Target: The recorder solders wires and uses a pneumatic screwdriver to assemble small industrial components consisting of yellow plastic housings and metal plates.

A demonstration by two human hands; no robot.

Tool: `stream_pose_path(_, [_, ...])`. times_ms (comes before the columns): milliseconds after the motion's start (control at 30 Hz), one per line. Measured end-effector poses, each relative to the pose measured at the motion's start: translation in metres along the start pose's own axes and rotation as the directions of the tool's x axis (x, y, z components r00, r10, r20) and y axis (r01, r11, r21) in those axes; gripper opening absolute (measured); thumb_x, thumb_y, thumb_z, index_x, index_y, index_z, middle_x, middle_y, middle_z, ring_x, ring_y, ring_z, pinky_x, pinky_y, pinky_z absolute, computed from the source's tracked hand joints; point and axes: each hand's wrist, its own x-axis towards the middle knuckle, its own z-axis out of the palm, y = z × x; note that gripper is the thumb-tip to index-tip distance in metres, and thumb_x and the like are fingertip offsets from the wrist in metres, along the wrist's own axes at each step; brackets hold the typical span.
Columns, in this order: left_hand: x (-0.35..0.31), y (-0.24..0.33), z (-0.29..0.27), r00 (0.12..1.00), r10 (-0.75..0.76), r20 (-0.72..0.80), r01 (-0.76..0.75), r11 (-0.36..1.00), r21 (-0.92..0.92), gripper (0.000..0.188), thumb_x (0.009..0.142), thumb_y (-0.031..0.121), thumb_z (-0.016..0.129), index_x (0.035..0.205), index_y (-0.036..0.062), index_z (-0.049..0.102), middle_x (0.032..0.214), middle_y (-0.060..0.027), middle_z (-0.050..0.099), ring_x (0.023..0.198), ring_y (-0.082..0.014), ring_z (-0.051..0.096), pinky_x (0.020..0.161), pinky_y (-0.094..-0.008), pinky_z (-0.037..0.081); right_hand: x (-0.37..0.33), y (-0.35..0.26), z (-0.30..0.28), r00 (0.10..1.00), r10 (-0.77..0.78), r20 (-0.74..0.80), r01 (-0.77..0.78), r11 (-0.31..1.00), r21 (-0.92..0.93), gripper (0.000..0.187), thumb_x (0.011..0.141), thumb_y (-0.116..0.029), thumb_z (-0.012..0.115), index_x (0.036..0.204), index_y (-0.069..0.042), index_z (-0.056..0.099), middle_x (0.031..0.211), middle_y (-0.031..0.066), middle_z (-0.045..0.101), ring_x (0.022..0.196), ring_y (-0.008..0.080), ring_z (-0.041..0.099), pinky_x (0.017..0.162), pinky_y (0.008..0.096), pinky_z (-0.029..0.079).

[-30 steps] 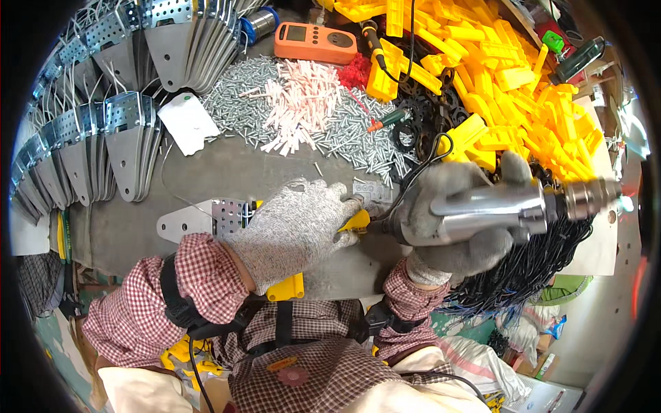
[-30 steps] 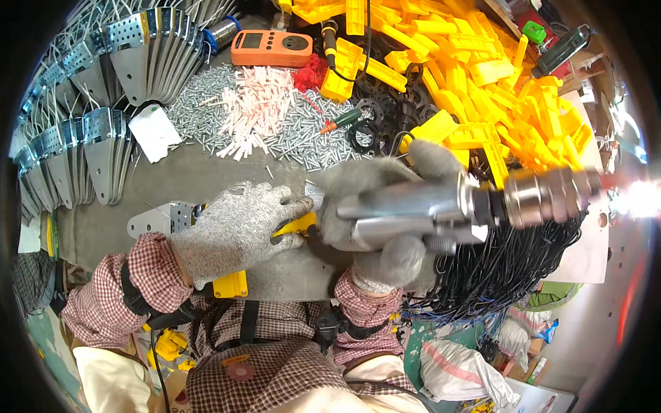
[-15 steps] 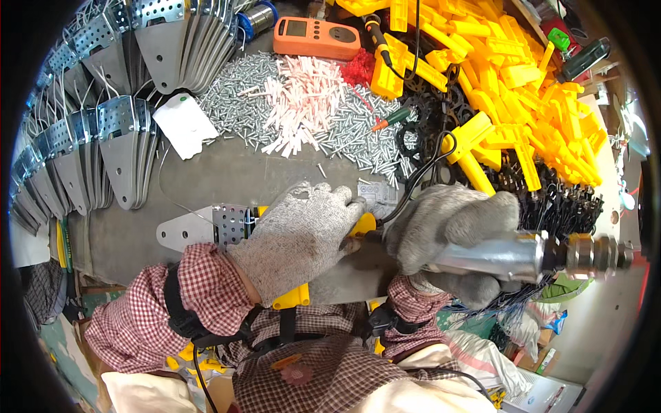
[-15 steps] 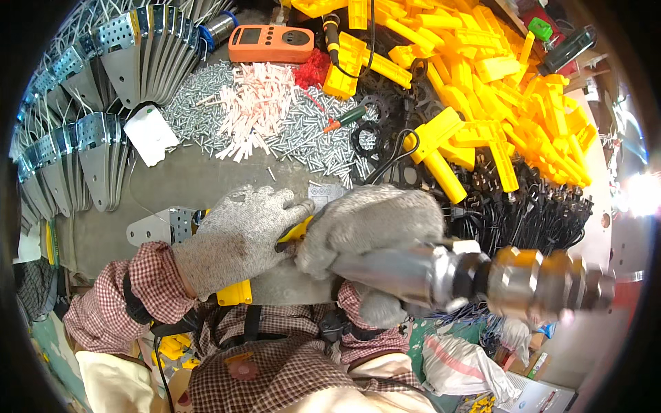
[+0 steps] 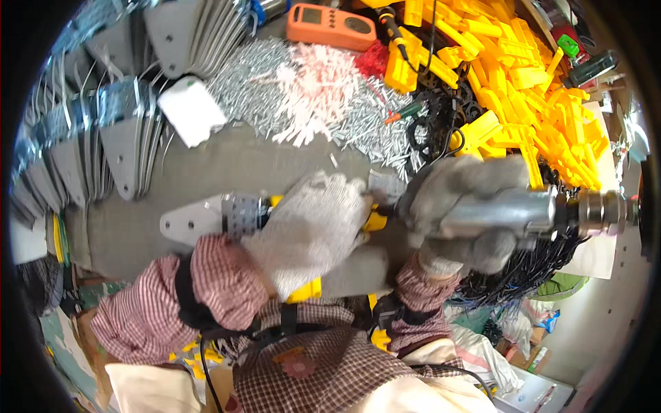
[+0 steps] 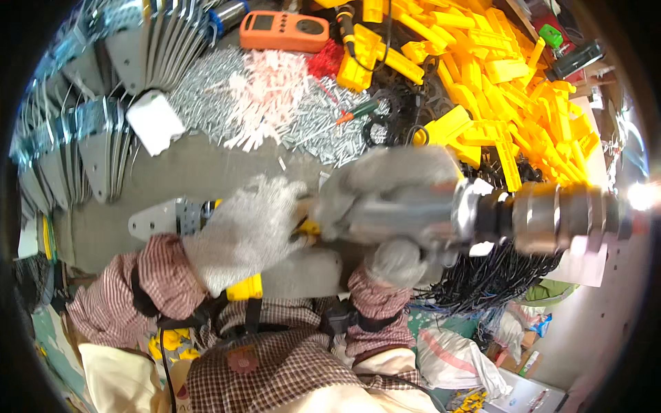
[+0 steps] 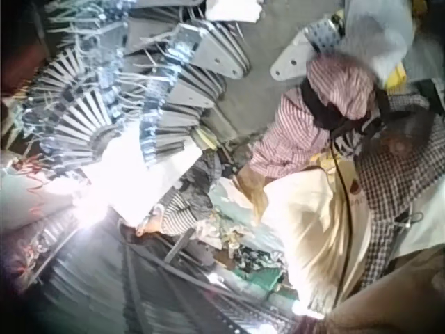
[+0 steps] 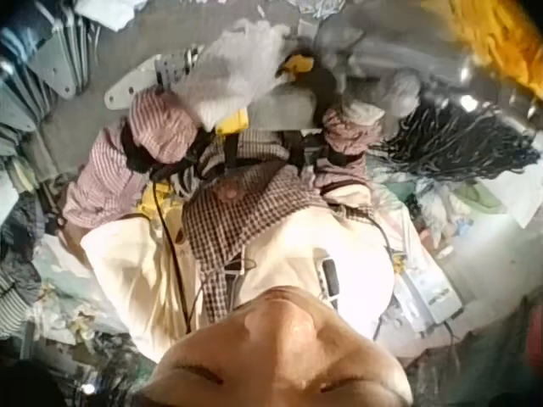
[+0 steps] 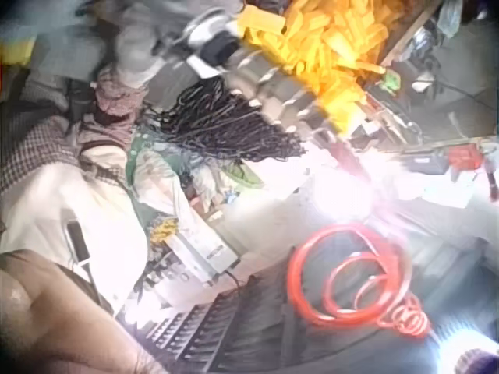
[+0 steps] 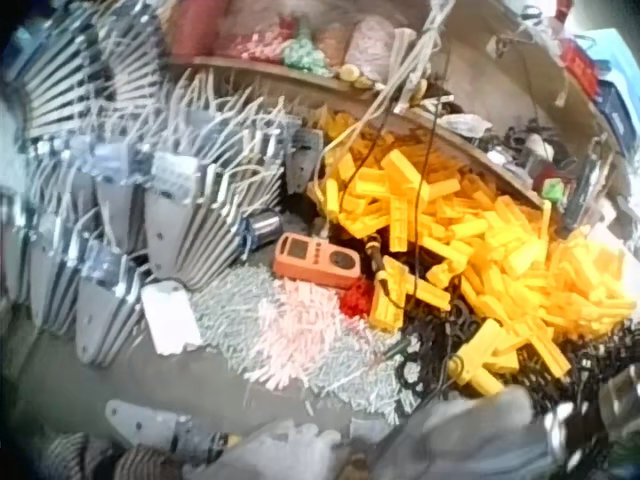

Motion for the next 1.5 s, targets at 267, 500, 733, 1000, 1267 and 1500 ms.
stream_pose_path(267, [0.001, 0.000, -0.010, 0.999, -0.001, 0.041, 0.003, 0.998, -0.055, 0.039, 0.083, 0.037, 0.076, 0.103, 0.0043, 0.069, 0.097, -0.0175, 0.067, 0.094, -0.0365, 0.066, 0.087, -0.0468, 0.051, -0.005, -0.021, 0.091, 0.950, 0.051, 0.307, -0.073, 0.995, 0.062, 0.051, 0.094, -0.046, 0.066, 0.105, 0.002, 0.051, 0.070, 0.0150, 0.062, 0.044, 0.0189, 0.056, 0.041, 0.0297, 0.049])
stream_pose_path(500, [0.001, 0.002, 0.000, 0.996, -0.015, -0.093, 0.009, 0.998, -0.064, 0.020, 0.081, 0.022, 0.071, 0.093, 0.0065, 0.076, 0.085, -0.0164, 0.074, 0.084, -0.0318, 0.074, 0.081, -0.0447, 0.056, 0.002, -0.018, 0.120, 0.946, 0.056, 0.319, -0.066, 0.998, 0.019, 0.053, 0.094, -0.050, 0.066, 0.100, 0.001, 0.052, 0.073, 0.0147, 0.064, 0.048, 0.0192, 0.061, 0.043, 0.0289, 0.052])
stream_pose_path(733, [-0.002, -0.003, -0.001, 0.994, 0.002, -0.106, -0.006, 0.999, -0.036, 0.032, 0.081, 0.034, 0.076, 0.093, 0.0048, 0.076, 0.087, -0.0173, 0.073, 0.085, -0.0353, 0.072, 0.081, -0.0459, 0.055, 0.009, -0.007, 0.121, 0.900, 0.080, 0.428, -0.103, 0.994, 0.030, 0.067, 0.089, -0.050, 0.074, 0.127, 0.000, 0.052, 0.074, 0.0123, 0.064, 0.048, 0.0188, 0.062, 0.042, 0.0304, 0.053])
stream_pose_path(1000, [0.004, -0.001, -0.002, 0.990, 0.018, -0.139, -0.036, 0.991, -0.128, 0.030, 0.081, 0.032, 0.075, 0.093, 0.0048, 0.075, 0.085, -0.0178, 0.073, 0.084, -0.0355, 0.071, 0.081, -0.0463, 0.055, -0.012, 0.011, 0.120, 0.906, 0.114, 0.407, -0.259, 0.911, 0.321, 0.049, 0.091, -0.044, 0.074, 0.112, -0.006, 0.051, 0.079, 0.0127, 0.066, 0.054, 0.0219, 0.065, 0.045, 0.0344, 0.056])
stream_pose_path(1267, [-0.005, 0.000, -0.004, 0.992, -0.003, -0.127, -0.001, 1.000, -0.031, 0.029, 0.082, 0.033, 0.074, 0.092, 0.0059, 0.077, 0.084, -0.0177, 0.072, 0.083, -0.0356, 0.071, 0.080, -0.0464, 0.055, 0.004, -0.012, 0.102, 0.867, 0.093, 0.490, -0.153, 0.985, 0.084, 0.069, 0.093, -0.043, 0.071, 0.136, 0.004, 0.045, 0.077, 0.0139, 0.067, 0.052, 0.0193, 0.066, 0.042, 0.0335, 0.058])
stream_pose_path(1500, [0.002, -0.004, 0.001, 0.996, 0.032, -0.083, -0.036, 0.998, -0.054, 0.031, 0.082, 0.033, 0.074, 0.090, 0.0026, 0.074, 0.085, -0.0193, 0.071, 0.085, -0.0376, 0.069, 0.082, -0.0481, 0.053, 0.001, -0.018, 0.089, 0.853, 0.277, 0.442, -0.292, 0.956, -0.035, 0.052, 0.092, -0.041, 0.073, 0.113, 0.001, 0.054, 0.078, 0.0187, 0.067, 0.056, 0.0273, 0.067, 0.049, 0.0388, 0.058])
